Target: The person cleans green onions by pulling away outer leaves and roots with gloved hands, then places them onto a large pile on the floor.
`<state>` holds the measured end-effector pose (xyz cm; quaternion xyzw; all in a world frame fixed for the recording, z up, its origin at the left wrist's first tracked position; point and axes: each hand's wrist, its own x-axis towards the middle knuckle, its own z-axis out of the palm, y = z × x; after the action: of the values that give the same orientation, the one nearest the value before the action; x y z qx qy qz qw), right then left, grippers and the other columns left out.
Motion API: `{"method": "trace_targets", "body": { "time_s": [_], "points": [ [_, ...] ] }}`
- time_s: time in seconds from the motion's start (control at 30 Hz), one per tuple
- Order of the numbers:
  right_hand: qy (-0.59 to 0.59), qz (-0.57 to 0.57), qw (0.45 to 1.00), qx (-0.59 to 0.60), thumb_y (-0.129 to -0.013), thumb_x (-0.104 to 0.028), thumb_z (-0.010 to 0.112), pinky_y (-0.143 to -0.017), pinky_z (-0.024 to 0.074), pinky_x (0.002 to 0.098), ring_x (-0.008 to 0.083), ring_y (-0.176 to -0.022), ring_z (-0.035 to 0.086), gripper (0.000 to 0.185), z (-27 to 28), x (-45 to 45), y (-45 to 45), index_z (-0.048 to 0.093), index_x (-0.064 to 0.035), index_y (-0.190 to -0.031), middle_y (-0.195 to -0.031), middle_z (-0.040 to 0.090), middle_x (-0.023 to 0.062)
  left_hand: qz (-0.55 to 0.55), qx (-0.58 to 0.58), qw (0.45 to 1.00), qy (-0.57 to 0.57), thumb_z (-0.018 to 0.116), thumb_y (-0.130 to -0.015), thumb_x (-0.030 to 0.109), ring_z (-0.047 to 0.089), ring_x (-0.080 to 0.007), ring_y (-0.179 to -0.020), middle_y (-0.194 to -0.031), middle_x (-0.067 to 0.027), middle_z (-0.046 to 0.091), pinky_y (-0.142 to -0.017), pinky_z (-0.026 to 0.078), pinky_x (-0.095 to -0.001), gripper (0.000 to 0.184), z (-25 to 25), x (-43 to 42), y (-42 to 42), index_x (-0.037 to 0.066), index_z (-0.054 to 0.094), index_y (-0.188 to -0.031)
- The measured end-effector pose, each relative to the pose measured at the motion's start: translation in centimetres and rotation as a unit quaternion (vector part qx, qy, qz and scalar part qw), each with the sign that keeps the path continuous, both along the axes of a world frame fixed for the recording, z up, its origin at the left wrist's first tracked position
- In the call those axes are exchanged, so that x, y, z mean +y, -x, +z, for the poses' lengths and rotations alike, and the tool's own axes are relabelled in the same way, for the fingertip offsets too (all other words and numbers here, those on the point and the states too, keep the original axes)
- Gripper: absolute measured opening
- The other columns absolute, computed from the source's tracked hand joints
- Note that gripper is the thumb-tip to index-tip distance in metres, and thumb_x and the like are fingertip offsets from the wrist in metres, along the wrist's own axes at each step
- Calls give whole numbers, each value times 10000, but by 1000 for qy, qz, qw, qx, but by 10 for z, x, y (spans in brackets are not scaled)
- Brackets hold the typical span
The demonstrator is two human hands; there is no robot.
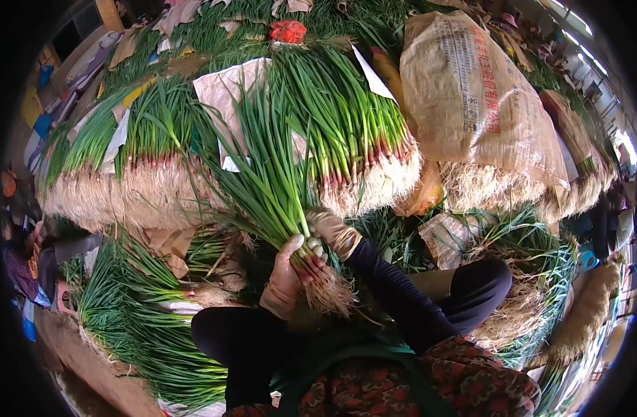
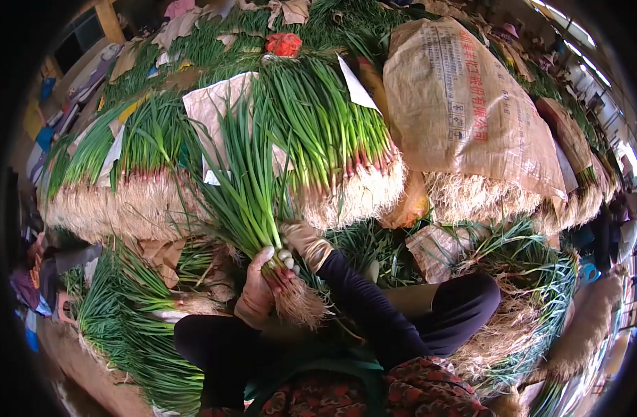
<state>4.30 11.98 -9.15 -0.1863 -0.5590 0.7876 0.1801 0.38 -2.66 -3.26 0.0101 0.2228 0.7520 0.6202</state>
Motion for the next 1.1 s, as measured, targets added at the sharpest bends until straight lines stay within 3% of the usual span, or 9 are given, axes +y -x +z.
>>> {"method": "trace_targets", "body": {
  "time_s": [0.03, 0.07, 0.33, 0.37, 0.5, 0.63, 0.77, 0.9, 1.1],
  "points": [
    [-95, -37, 990, 92, -889, -329, 538, -619, 494, 318, 233, -629, 602, 298, -47, -1, 9, 600, -38, -907, -720, 633, 96, -17, -10, 1000, -18, 495, -883, 299, 566, -228, -692, -813, -96, 577, -715, 476, -385, 314, -6, -1, 3, 13, 514, -1010],
    [-412, -57, 870, -266, -880, -337, 525, -732, 494, 395, 340, -794, 632, 331, -5, -4, -12, 602, -57, -1040, -881, 658, 180, -33, -20, 999, -37, 492, -884, 301, 570, -227, -697, -815, -95, 578, -717, 479, -391, 317, -6, -1, 4, 14, 515, -1016],
    [-425, 412, 698, -402, -861, -123, 534, -647, 516, 310, 170, -812, 619, 194, -32, 24, -82, 585, -65, -1039, -930, 620, 125, 62, -13, 998, -25, 511, -872, 273, 534, -182, -738, -922, -97, 564, -682, 441, -336, 454, 44, 1, 8, 7, 428, -1230],
    [-612, 309, 663, -300, -867, -127, 531, -644, 519, 281, 149, -815, 612, 203, -26, 35, -75, 582, -64, -1052, -928, 617, 117, 40, -26, 998, -35, 513, -872, 276, 539, -183, -741, -919, -91, 563, -687, 444, -336, 465, 40, 4, 8, 5, 427, -1239],
    [-600, -99, 778, -156, -946, -222, 448, -715, 532, 304, 181, -863, 623, 321, 9, 89, -5, 514, 13, -1155, -977, 635, 172, -5, -32, 999, -26, 504, -876, 291, 554, -190, -736, -883, -56, 559, -769, 473, -358, 480, 33, 7, 6, -17, 437, -1238],
    [-521, 26, 757, -394, -872, -360, 543, -837, 467, 398, 366, -939, 594, 464, 85, 92, 36, 522, 11, -1150, -1024, 620, 223, -1, -21, 1000, -23, 495, -883, 308, 547, -183, -748, -828, -30, 534, -834, 472, -388, 436, 23, 0, 12, -11, 465, -1179],
    [-41, -86, 995, -29, -882, -356, 574, -628, 483, 257, 153, -711, 601, 380, 57, 69, 24, 554, -71, -1132, -831, 655, 114, -5, -93, 991, -94, 501, -890, 320, 518, -158, -754, -809, -8, 501, -824, 444, -391, 389, 15, -3, 20, 22, 485, -1141],
    [-31, 195, 942, -272, -924, -342, 525, -556, 471, 260, 141, -623, 580, 360, 106, 34, 3, 587, -22, -1078, -735, 642, 70, -27, -102, 988, -112, 495, -893, 335, 534, -180, -791, -817, -21, 508, -854, 443, -458, 386, 9, 4, 16, 30, 491, -1130],
    [-261, 32, 954, -142, -910, -260, 556, -592, 476, 272, 158, -665, 601, 259, 68, 17, -2, 633, -18, -960, -723, 649, 89, 13, 18, 997, 70, 441, -908, 391, 596, -266, -834, -848, -76, 565, -892, 433, -536, 485, 36, 6, 3, -5, 471, -1184]
  ]
}}
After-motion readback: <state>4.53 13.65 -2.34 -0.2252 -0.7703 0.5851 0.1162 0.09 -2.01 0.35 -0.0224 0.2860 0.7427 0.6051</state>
